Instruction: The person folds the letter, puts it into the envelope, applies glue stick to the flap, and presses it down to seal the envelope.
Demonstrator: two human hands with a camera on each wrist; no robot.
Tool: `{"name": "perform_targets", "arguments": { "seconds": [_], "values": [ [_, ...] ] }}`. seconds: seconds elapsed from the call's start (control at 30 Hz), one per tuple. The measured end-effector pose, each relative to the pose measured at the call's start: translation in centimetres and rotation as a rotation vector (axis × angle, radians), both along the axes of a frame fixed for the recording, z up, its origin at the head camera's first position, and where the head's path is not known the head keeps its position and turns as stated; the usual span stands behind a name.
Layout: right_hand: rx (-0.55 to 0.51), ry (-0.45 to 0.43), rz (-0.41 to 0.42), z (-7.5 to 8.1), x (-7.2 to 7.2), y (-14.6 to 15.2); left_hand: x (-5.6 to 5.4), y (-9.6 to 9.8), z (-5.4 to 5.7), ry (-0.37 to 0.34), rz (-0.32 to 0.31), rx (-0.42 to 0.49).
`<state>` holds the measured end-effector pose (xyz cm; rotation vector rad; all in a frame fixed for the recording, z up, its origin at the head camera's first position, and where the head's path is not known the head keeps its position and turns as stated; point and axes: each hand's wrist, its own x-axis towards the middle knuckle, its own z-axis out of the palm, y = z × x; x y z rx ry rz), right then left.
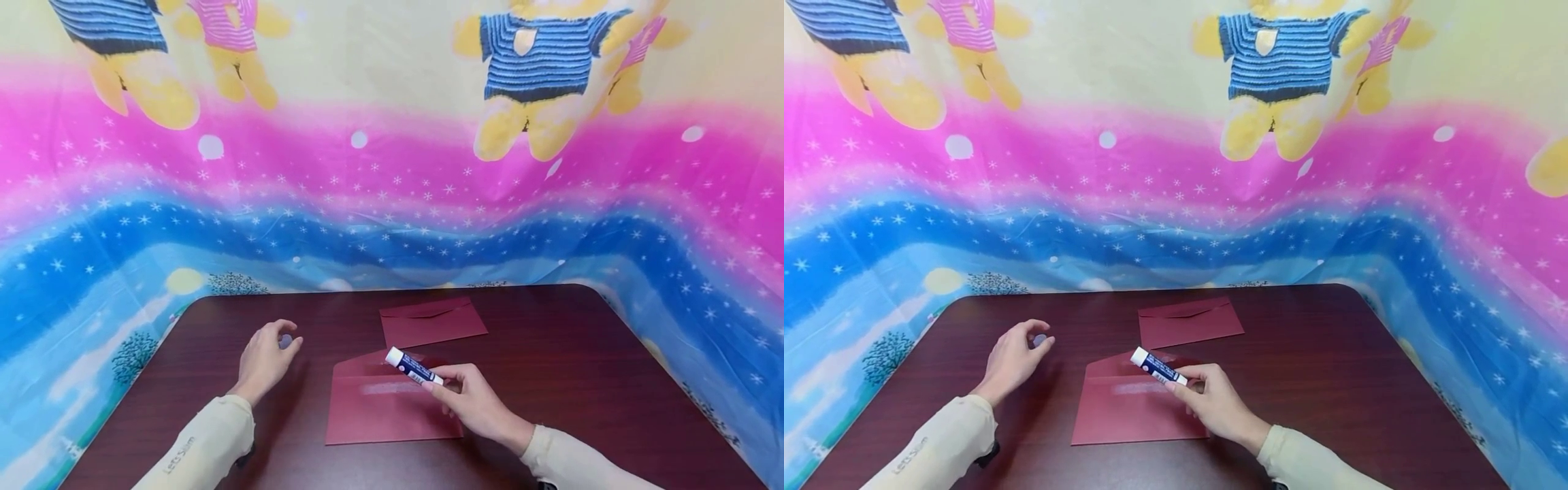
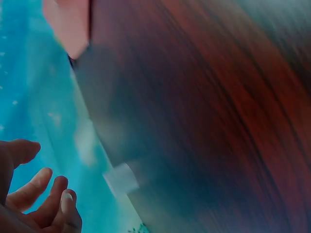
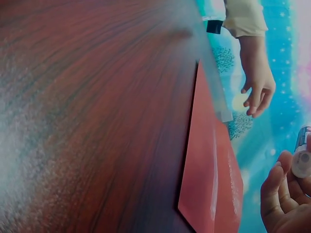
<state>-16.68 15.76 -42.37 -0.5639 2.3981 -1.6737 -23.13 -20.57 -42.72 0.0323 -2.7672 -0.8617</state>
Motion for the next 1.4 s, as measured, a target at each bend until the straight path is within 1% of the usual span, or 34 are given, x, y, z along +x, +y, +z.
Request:
{"name": "perform_targets", "arguments": {
  "seconds": [0.1,0.23,0.37,0.5,0.67,0.8,0.93,1.03,1.13,1.2,1.27,1.33,1.4],
  "values": [
    [0.001,-0.006,0.005,-0.1,0.0,0.0,-0.4,-0.6,-0.5,-0.019,0.006,-0.075],
    [0.002,-0.003,0.010,-0.2,0.0,0.1,-1.0,-1.3,-0.9,-0.077,-0.007,-0.146],
    [0.000,-0.004,0.014,-0.2,0.0,0.1,-1.5,-1.8,-1.4,-0.143,-0.025,-0.188],
    [0.001,-0.004,0.017,-0.2,0.0,0.1,-1.8,-2.1,-1.8,-0.192,-0.037,-0.206],
    [0.001,0.014,0.014,-0.2,-0.1,0.1,-2.1,-2.3,-2.0,-0.183,-0.044,-0.219],
    [0.004,0.032,0.009,-0.3,-0.2,0.1,-2.0,-2.2,-2.1,-0.163,-0.045,-0.216],
    [0.004,0.024,0.006,-0.3,-0.2,0.1,-1.9,-2.1,-2.1,-0.149,-0.045,-0.205],
    [0.005,0.022,0.006,-0.3,-0.1,0.1,-1.9,-2.0,-2.0,-0.140,-0.039,-0.183],
    [0.006,0.026,0.006,-0.3,-0.1,0.3,-1.8,-1.8,-1.7,-0.150,-0.034,-0.124],
    [0.009,0.031,0.005,-0.3,-0.2,0.3,-1.6,-1.5,-1.4,-0.162,-0.035,-0.060],
    [0.011,0.036,0.003,-0.2,-0.2,0.4,-1.4,-1.0,-1.1,-0.157,-0.050,0.017],
    [0.012,0.040,0.002,-0.2,-0.3,0.5,-1.1,-0.4,-0.9,-0.148,-0.080,0.111],
    [0.010,0.043,0.002,-0.2,-0.3,0.5,-0.7,0.4,-0.6,-0.138,-0.124,0.214]
  ]
}}
